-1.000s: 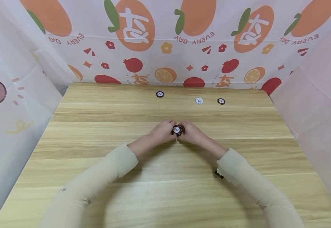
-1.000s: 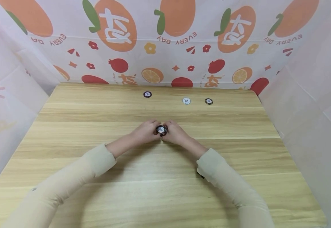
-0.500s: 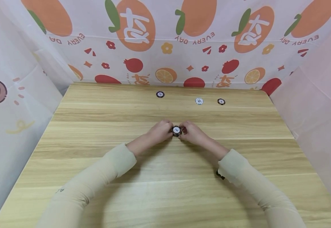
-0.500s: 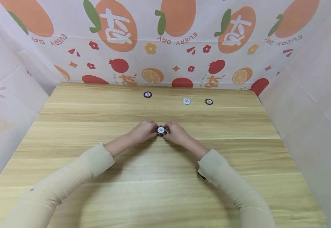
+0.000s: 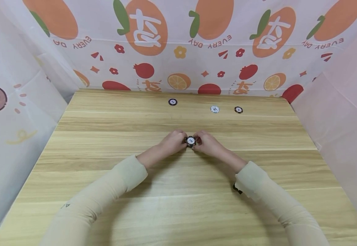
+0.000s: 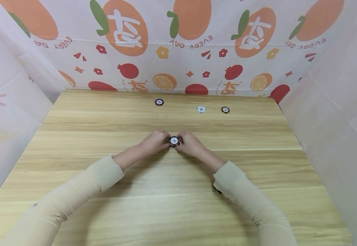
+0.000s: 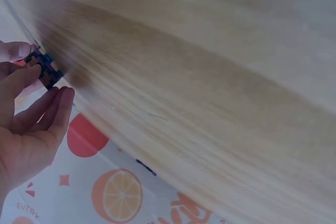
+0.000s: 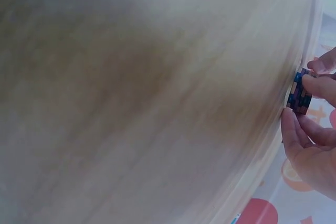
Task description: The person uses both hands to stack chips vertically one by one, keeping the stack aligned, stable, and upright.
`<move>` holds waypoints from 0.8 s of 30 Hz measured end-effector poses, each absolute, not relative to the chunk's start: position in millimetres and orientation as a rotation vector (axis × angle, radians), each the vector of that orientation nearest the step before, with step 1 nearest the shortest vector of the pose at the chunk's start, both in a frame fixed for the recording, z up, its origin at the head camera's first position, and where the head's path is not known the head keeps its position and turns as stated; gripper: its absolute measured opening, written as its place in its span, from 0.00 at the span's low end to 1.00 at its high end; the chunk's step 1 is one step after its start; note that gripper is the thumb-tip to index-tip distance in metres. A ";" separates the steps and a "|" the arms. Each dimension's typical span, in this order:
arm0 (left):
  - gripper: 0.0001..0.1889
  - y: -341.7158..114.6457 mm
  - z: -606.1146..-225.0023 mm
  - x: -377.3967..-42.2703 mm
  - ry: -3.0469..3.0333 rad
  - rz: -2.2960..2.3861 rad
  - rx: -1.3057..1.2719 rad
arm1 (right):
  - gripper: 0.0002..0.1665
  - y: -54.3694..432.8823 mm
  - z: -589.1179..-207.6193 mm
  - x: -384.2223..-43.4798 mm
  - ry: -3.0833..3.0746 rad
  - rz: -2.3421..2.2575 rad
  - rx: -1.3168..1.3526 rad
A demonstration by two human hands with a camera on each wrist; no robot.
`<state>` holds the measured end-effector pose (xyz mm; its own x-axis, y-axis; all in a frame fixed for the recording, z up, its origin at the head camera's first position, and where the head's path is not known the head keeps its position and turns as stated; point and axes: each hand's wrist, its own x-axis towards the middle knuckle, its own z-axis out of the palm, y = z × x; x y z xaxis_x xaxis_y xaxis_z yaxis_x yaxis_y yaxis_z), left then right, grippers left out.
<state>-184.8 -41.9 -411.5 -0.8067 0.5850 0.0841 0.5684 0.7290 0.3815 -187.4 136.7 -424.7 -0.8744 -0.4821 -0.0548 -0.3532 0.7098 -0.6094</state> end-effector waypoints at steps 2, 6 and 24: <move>0.10 -42.1 -412.2 -185.3 2.875 0.633 0.953 | 0.23 136.7 -424.4 -187.3 2.701 -0.905 -0.658; 0.11 -42.9 -414.5 -186.5 2.869 0.676 0.959 | 0.23 136.9 -423.9 -187.4 2.699 -0.907 -0.657; 0.12 -44.4 -420.0 -186.7 2.892 0.696 0.969 | 0.26 139.1 -423.1 -191.8 2.703 -0.946 -0.585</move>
